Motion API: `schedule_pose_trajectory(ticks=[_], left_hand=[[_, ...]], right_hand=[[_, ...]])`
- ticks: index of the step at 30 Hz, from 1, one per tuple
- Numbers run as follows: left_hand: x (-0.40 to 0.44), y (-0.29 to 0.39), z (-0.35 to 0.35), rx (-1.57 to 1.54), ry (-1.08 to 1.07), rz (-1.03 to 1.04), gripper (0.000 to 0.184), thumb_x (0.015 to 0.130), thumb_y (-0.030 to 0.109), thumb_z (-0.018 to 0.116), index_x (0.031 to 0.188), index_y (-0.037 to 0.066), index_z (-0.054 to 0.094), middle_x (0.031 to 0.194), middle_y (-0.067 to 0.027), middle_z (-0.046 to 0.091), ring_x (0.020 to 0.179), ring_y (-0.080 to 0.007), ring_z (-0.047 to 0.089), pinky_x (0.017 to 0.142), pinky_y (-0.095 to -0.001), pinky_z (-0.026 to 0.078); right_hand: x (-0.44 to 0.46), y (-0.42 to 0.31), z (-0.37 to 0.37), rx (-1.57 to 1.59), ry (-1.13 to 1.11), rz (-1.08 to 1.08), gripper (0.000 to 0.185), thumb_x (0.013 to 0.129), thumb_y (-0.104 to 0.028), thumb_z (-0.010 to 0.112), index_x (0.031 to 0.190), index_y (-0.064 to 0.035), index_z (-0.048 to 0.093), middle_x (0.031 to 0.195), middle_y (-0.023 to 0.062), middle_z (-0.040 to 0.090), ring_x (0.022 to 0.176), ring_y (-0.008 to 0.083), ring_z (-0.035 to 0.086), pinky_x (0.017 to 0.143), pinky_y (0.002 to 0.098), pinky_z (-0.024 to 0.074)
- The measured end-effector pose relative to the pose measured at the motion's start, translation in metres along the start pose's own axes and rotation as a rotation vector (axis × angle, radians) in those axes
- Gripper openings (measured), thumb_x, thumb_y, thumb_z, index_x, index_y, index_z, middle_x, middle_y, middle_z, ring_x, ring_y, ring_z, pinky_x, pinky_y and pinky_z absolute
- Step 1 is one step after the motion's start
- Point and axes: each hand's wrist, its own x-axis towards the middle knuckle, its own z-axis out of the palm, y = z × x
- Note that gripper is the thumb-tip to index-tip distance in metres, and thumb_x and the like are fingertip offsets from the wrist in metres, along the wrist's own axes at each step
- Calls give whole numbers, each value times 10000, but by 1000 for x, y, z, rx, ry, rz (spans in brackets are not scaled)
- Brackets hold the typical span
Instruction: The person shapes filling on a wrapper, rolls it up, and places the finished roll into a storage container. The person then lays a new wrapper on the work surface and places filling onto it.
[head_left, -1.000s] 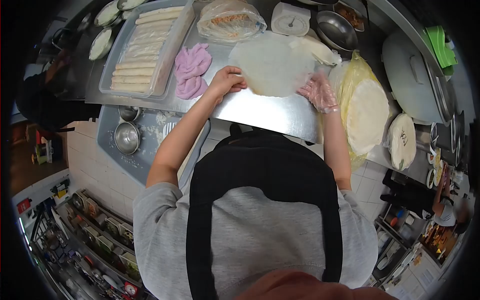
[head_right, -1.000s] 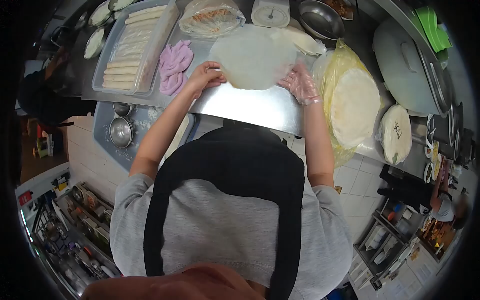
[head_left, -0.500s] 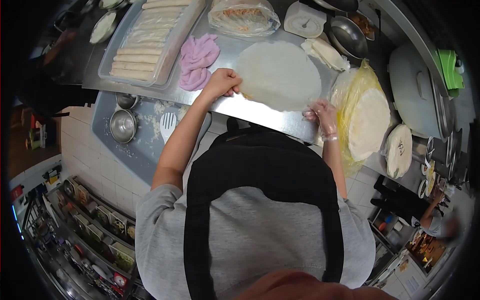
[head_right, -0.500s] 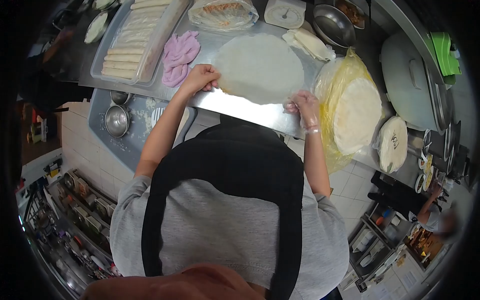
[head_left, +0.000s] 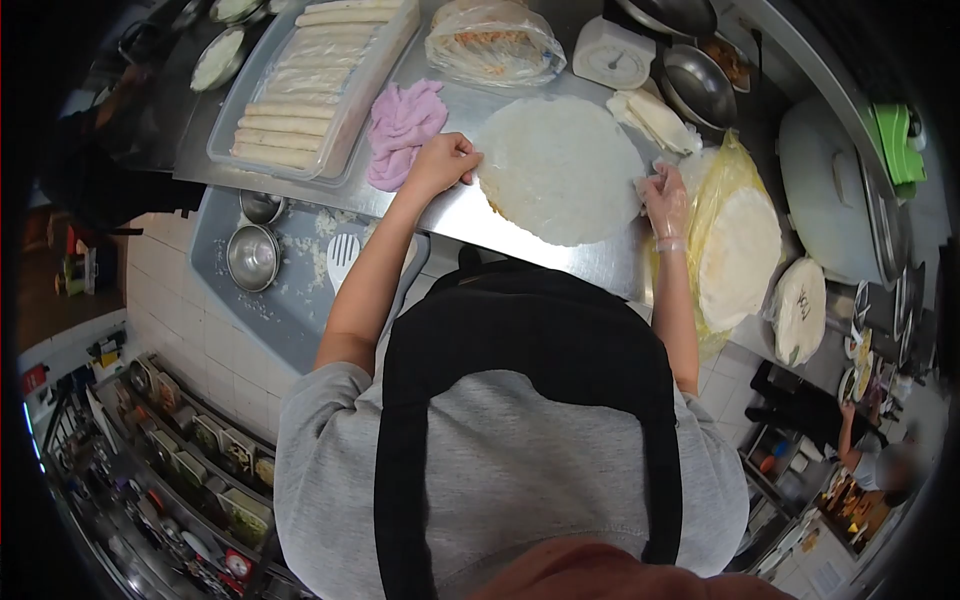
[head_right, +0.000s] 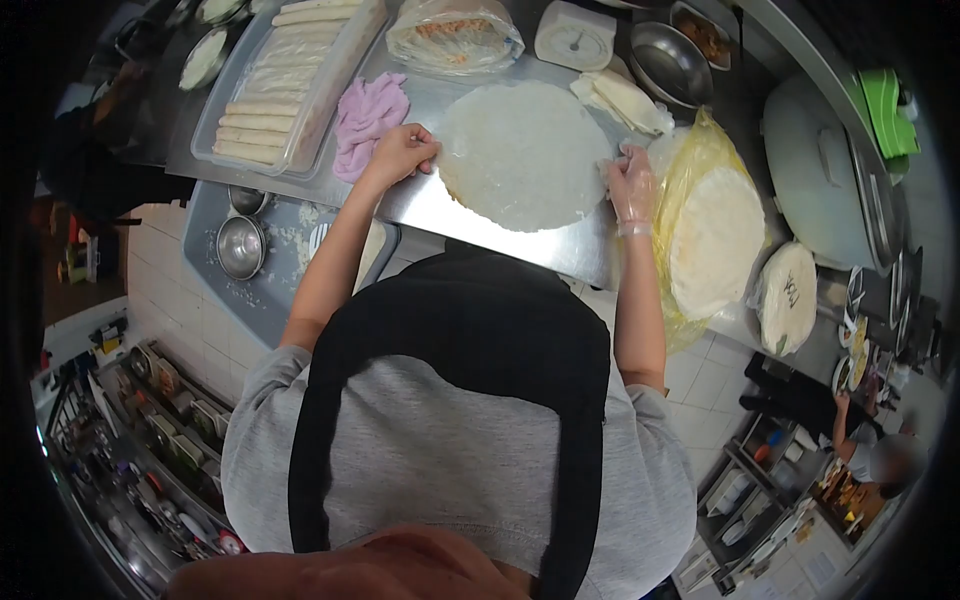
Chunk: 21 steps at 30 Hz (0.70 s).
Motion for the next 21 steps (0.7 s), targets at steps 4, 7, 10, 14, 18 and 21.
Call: schedule_pose_trajectory(ticks=[4, 7, 10, 14, 18, 21], left_hand=[[27, -3, -23, 128, 466, 353, 323, 803, 192, 690, 1043, -2, 597, 845, -95, 669, 702, -181, 632, 634, -299, 501], [76, 16, -47, 277, 765, 519, 403, 793, 207, 697, 1115, -6, 581, 985, -128, 663, 826, -276, 638, 772, -377, 503], [134, 20, -56, 377, 851, 504, 528, 735, 228, 740, 1171, -13, 564, 999, -206, 650, 902, -342, 614, 801, -415, 490], [210, 11, -58, -147, 513, 29, 384, 746, 200, 724, 1059, -8, 646, 888, -145, 672, 843, -249, 641, 784, -343, 503], [212, 41, -65, -637, 411, 74, 167, 795, 125, 647, 881, -10, 696, 789, -62, 668, 703, -136, 611, 654, -288, 489], [207, 50, -68, -730, 408, 137, 156, 793, 105, 636, 881, -12, 691, 787, -68, 667, 686, -140, 602, 634, -290, 478]], right_hand=[[20, -30, 15, -12, 127, -504, 278, 808, -110, 648, 1061, -7, 597, 830, 125, 638, 753, 191, 642, 677, 313, 515], [46, -97, 57, 42, -145, -697, 218, 876, -62, 545, 1072, 4, 614, 1016, 125, 663, 942, 224, 635, 851, 312, 485], [94, -136, 125, 11, -296, -918, 251, 882, -81, 508, 1094, 7, 609, 1103, 188, 643, 1031, 311, 616, 905, 378, 463], [145, -186, 167, -601, -545, -961, 283, 872, -122, 496, 1112, 1, 585, 1125, 239, 605, 1060, 375, 579, 895, 434, 453], [172, -212, 172, -525, -291, -745, 259, 862, -148, 489, 1073, -11, 551, 997, 265, 606, 968, 425, 572, 842, 479, 446], [179, -206, 185, -267, -90, -799, 191, 840, -120, 497, 966, 2, 571, 911, 253, 618, 902, 435, 586, 791, 485, 461]])
